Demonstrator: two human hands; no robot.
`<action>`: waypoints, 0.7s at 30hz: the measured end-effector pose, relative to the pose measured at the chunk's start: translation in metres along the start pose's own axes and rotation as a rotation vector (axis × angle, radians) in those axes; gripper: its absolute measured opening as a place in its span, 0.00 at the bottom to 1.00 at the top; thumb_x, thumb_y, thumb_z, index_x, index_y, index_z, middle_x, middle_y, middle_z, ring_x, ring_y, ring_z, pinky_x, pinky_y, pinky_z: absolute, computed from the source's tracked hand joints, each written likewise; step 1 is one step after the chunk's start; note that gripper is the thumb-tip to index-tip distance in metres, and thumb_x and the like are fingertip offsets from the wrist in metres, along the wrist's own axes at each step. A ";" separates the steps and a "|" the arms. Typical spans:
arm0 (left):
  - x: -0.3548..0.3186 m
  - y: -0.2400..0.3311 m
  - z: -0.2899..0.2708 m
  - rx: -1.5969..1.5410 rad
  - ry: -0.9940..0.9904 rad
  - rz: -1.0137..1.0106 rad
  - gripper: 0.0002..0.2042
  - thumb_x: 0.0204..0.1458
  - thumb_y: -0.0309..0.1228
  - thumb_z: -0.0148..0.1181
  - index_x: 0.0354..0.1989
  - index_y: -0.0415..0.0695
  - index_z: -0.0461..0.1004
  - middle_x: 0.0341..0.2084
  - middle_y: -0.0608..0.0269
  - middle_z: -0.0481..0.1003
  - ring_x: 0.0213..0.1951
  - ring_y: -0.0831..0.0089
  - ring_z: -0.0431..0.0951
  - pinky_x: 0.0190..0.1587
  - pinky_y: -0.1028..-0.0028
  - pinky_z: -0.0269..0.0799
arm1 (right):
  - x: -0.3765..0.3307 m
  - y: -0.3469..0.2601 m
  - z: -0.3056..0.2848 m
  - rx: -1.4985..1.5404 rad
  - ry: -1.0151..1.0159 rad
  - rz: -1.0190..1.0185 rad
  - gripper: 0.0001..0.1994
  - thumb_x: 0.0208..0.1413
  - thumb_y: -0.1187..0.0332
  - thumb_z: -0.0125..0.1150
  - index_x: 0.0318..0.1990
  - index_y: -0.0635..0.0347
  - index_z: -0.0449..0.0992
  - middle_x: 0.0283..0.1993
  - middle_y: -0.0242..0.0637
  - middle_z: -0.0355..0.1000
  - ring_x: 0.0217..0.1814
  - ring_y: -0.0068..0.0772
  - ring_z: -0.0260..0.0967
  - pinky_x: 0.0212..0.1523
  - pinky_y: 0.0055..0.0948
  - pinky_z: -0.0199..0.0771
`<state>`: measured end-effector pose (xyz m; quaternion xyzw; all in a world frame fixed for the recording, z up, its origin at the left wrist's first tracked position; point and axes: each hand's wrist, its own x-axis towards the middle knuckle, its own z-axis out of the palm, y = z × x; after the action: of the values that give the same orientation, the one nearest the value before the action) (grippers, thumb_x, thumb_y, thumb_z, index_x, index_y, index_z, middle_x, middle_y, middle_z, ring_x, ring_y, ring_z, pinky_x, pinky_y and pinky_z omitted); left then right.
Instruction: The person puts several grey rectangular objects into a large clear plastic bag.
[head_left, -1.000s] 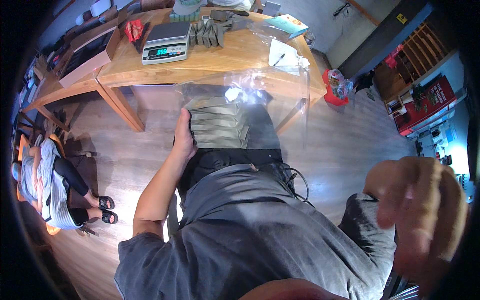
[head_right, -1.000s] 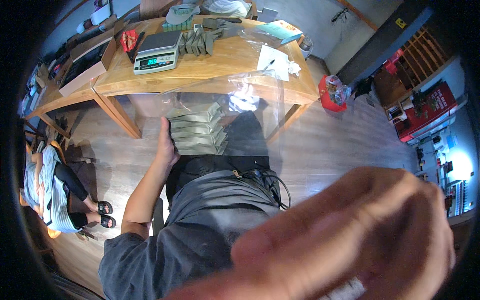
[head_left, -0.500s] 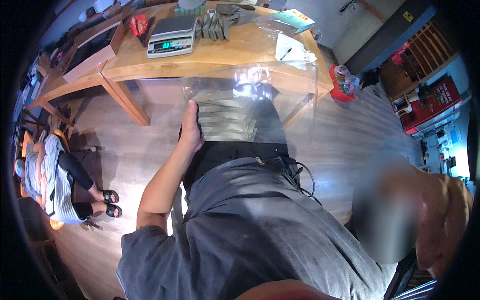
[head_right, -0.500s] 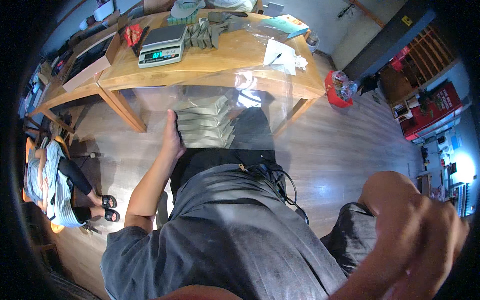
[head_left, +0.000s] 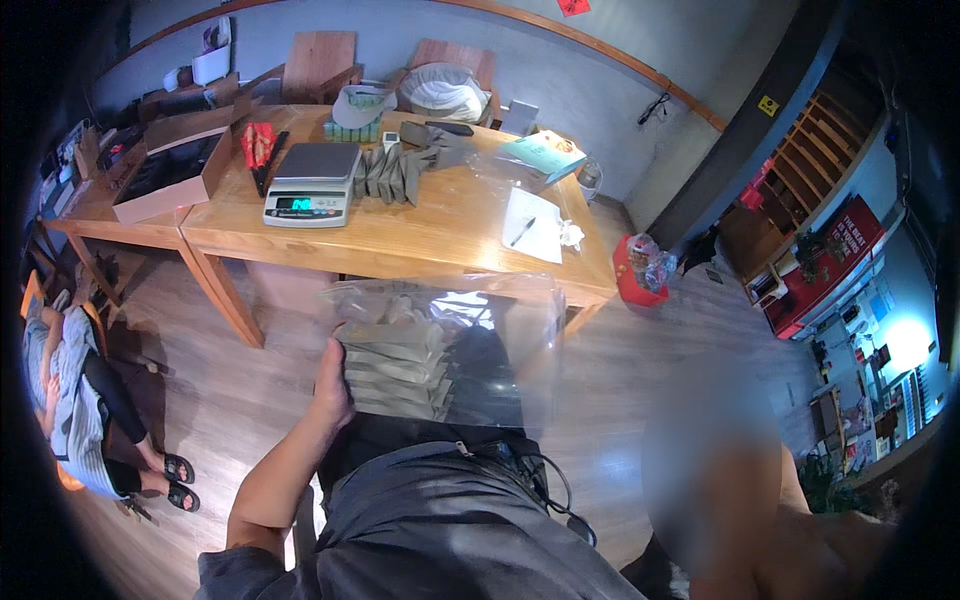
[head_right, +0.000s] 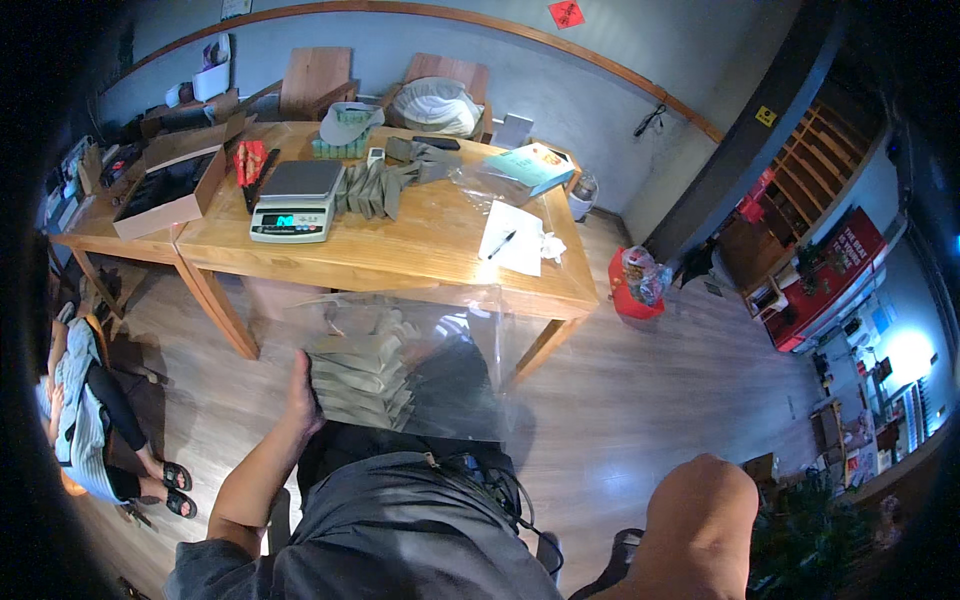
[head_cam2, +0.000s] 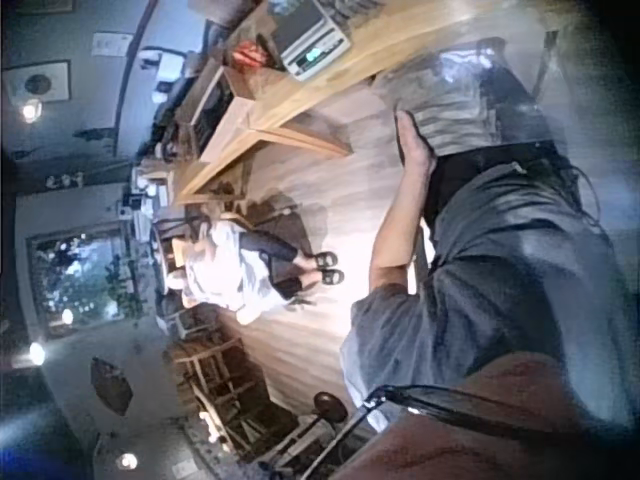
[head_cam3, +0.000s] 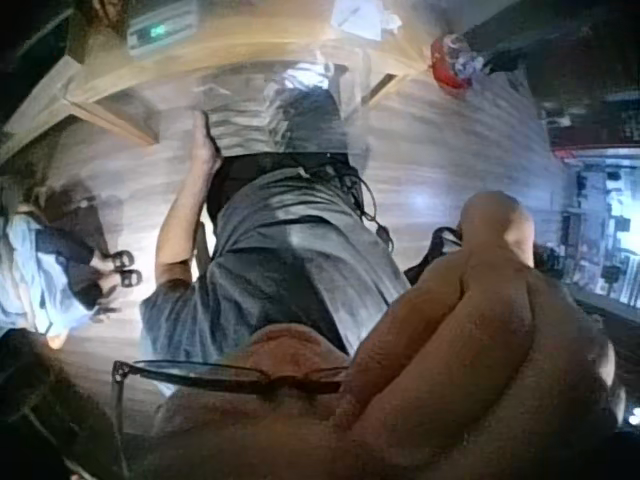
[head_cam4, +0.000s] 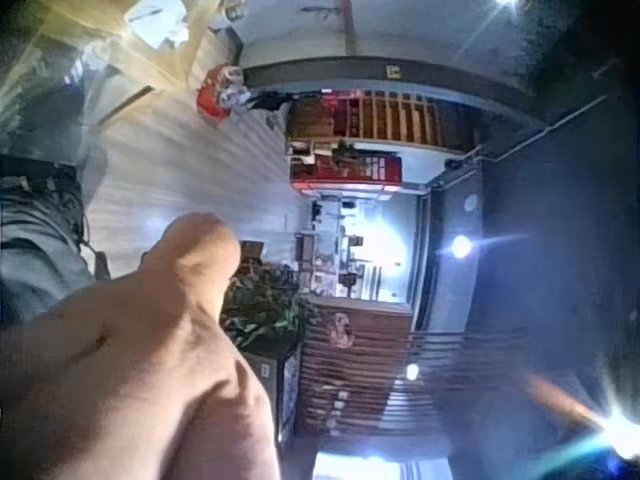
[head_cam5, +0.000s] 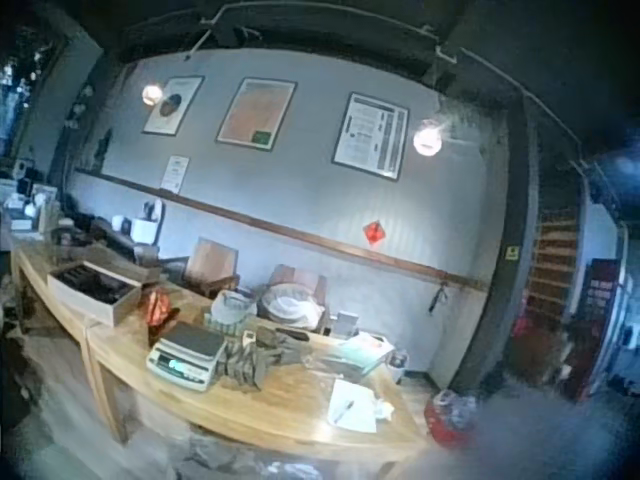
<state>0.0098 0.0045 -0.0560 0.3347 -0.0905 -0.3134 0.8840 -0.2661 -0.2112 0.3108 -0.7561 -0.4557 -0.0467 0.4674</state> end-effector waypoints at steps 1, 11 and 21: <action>-0.012 0.007 0.014 0.000 0.033 -0.057 0.36 0.55 0.61 0.46 0.61 0.42 0.60 0.54 0.55 0.69 0.55 0.62 0.69 0.59 0.61 0.62 | -0.001 -0.002 0.004 0.003 0.012 0.002 0.10 0.57 0.71 0.53 0.46 0.53 0.74 0.54 0.32 0.71 0.48 0.29 0.68 0.46 0.33 0.73; -0.008 -0.006 0.016 0.082 0.065 0.027 0.34 0.57 0.59 0.45 0.60 0.41 0.62 0.55 0.56 0.68 0.56 0.63 0.68 0.60 0.63 0.62 | -0.009 -0.022 -0.004 -0.033 0.033 0.006 0.11 0.58 0.69 0.51 0.48 0.54 0.73 0.54 0.33 0.71 0.45 0.29 0.67 0.43 0.32 0.73; 0.004 -0.002 0.006 0.132 -0.060 0.082 0.33 0.59 0.57 0.44 0.63 0.42 0.58 0.58 0.57 0.65 0.58 0.66 0.64 0.61 0.65 0.58 | -0.010 -0.023 0.003 -0.073 0.062 -0.007 0.12 0.60 0.66 0.49 0.50 0.54 0.71 0.54 0.35 0.70 0.43 0.29 0.67 0.41 0.31 0.73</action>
<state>0.0098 -0.0027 -0.0527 0.3788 -0.1512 -0.2800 0.8690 -0.2896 -0.2114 0.3194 -0.7694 -0.4416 -0.0882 0.4530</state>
